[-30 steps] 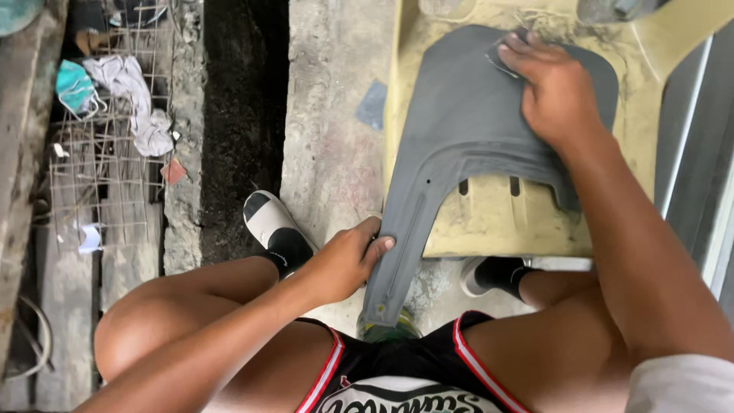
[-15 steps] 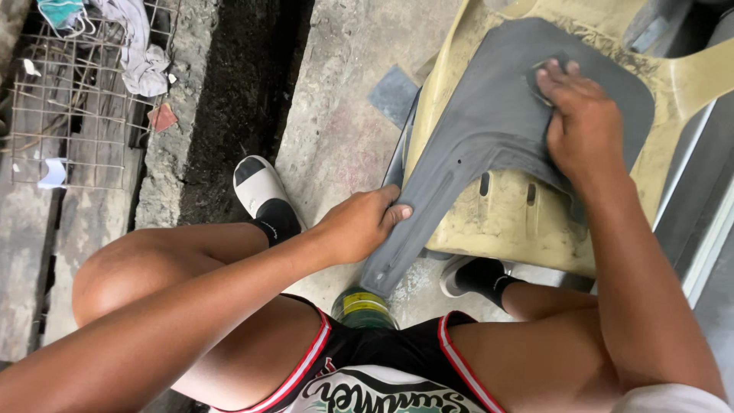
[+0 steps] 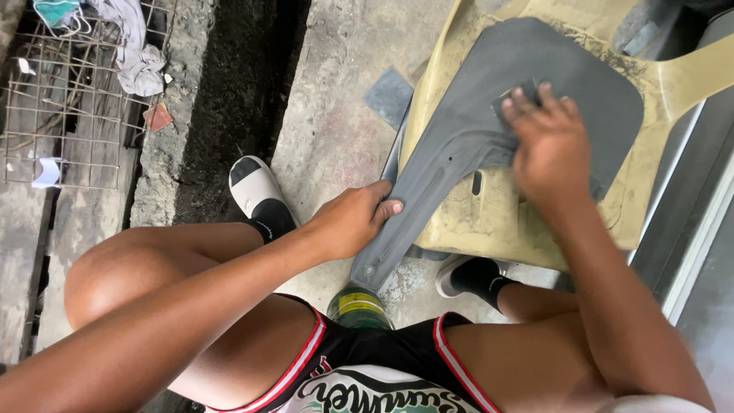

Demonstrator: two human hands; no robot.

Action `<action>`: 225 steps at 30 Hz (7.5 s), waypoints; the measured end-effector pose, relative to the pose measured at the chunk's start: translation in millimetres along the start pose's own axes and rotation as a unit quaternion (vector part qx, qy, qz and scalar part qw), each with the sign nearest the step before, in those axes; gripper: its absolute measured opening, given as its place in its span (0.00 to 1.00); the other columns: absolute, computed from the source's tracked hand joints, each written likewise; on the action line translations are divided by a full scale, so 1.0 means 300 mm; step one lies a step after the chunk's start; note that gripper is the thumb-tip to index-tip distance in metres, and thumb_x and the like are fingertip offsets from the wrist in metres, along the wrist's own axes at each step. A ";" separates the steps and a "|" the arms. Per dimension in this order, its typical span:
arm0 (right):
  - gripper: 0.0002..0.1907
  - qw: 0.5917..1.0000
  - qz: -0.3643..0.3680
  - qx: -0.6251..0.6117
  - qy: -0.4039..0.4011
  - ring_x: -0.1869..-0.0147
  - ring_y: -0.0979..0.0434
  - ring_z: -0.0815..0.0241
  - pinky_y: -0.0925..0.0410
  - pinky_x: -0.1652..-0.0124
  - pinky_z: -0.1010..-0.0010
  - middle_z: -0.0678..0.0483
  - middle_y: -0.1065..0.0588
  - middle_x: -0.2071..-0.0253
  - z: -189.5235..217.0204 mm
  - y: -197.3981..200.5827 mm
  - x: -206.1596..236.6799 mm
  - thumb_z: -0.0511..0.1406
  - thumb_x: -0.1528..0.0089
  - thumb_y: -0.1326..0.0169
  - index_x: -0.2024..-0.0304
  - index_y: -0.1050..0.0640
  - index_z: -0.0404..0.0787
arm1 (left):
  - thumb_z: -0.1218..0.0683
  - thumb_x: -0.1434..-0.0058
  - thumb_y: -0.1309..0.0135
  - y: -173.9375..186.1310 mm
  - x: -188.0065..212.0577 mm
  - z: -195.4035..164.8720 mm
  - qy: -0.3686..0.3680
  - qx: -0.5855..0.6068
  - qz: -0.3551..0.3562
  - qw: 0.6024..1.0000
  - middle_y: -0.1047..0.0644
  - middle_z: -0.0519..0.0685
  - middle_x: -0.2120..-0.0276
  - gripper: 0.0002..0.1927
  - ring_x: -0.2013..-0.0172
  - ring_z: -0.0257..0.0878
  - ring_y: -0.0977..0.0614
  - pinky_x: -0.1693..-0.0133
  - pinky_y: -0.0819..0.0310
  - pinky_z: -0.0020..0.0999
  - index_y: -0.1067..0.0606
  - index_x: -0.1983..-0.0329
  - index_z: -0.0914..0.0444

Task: The person sits on the ground with a gray plastic automotive trim piece across their lap and sands its surface and edges using a sanding block and small sandpaper pieces, turning the part over and repositioning it to sand different areas.

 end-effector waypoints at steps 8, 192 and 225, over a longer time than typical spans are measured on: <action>0.32 0.969 0.035 -0.193 0.149 0.35 0.25 0.48 0.35 0.34 0.56 0.48 0.22 0.40 0.125 -0.030 0.068 0.22 0.48 0.50 0.41 0.22 0.41 | 0.44 0.29 0.57 -0.012 -0.011 0.012 0.022 -0.018 -0.009 1.000 0.20 0.62 0.67 0.18 0.62 0.61 0.18 0.59 0.28 0.54 0.30 0.53 0.64; 0.15 0.993 -0.002 -0.108 -0.042 0.34 0.34 0.46 0.42 0.37 0.54 0.52 0.26 0.33 0.083 -0.047 0.009 0.37 0.25 0.46 0.38 0.22 0.39 | 0.53 0.47 0.35 -0.070 0.131 0.108 0.072 0.176 0.040 0.981 0.18 0.55 0.66 0.24 0.64 0.38 0.16 0.60 0.22 0.34 0.27 0.52 0.70; 0.41 0.986 0.068 -0.154 -0.003 0.30 0.38 0.35 0.43 0.33 0.46 0.44 0.34 0.31 -0.193 -0.037 0.023 0.49 0.42 0.37 0.32 0.31 0.37 | 0.53 0.47 0.35 -0.037 0.132 0.079 0.097 0.151 0.042 0.983 0.18 0.56 0.69 0.23 0.67 0.38 0.16 0.63 0.22 0.35 0.27 0.53 0.70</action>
Point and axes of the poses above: each hand's wrist, its own x-axis away from the middle knuckle, its own y-axis out of the back of the hand, z = x × y, the point moved 1 cm from there along -x, towards the middle knuckle
